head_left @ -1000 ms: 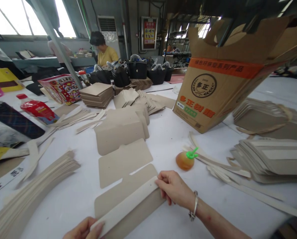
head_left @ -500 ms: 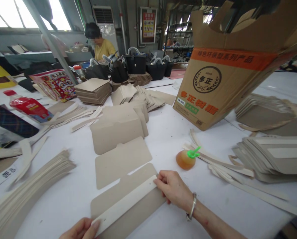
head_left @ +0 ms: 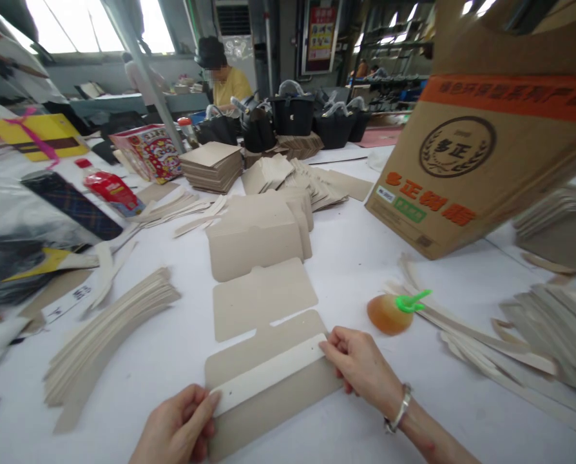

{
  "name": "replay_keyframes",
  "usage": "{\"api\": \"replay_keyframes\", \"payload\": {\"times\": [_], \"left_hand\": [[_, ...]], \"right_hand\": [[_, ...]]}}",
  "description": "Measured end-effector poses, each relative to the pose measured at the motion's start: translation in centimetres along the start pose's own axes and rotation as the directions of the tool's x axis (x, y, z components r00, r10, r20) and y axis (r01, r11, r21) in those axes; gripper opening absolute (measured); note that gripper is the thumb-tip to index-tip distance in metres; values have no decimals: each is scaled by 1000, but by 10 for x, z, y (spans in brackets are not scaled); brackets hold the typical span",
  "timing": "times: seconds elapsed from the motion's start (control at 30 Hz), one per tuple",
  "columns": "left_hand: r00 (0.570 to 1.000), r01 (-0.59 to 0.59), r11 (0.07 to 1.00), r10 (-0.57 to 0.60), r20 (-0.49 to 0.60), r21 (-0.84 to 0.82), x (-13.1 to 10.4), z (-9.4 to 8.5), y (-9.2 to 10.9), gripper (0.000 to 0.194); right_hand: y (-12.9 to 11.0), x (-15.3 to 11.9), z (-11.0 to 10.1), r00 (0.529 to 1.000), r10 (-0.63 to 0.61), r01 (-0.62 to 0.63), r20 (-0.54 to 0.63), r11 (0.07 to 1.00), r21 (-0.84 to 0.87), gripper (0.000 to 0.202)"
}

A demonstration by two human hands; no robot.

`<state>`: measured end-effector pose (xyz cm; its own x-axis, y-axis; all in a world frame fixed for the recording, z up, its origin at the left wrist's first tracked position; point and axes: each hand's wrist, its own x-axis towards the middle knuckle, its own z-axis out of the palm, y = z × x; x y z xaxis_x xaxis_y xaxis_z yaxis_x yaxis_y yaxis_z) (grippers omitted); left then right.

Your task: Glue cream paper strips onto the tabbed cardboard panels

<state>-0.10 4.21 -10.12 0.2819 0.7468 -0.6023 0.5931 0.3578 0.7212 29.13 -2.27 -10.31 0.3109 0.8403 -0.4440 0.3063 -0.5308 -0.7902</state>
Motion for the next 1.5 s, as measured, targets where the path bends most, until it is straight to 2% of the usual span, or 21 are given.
{"api": "replay_keyframes", "payload": {"times": [0.1,0.23,0.53,1.0,1.27,1.5], "left_hand": [[999,-17,1000,16,-38,-25,-2,2,5,46],[995,-4,998,-2,-98,-67,0,3,2,37],[994,-32,996,22,-106,-88,0,5,-1,30],[992,-40,999,35,-123,-36,-2,5,4,31],[990,-38,999,42,-135,37,-2,7,4,32],[992,-81,990,91,-88,119,1,6,-5,44]], "right_hand": [[7,1,1,1000,-7,8,21,999,-39,30],[16,5,2,998,32,-27,49,996,-90,37],[21,7,3,997,66,-62,45,995,-84,39],[24,7,4,997,68,-65,39,995,-82,39],[13,5,5,1000,-11,8,-13,982,-190,36],[2,1,6,999,-35,32,-22,991,-127,26]]}}
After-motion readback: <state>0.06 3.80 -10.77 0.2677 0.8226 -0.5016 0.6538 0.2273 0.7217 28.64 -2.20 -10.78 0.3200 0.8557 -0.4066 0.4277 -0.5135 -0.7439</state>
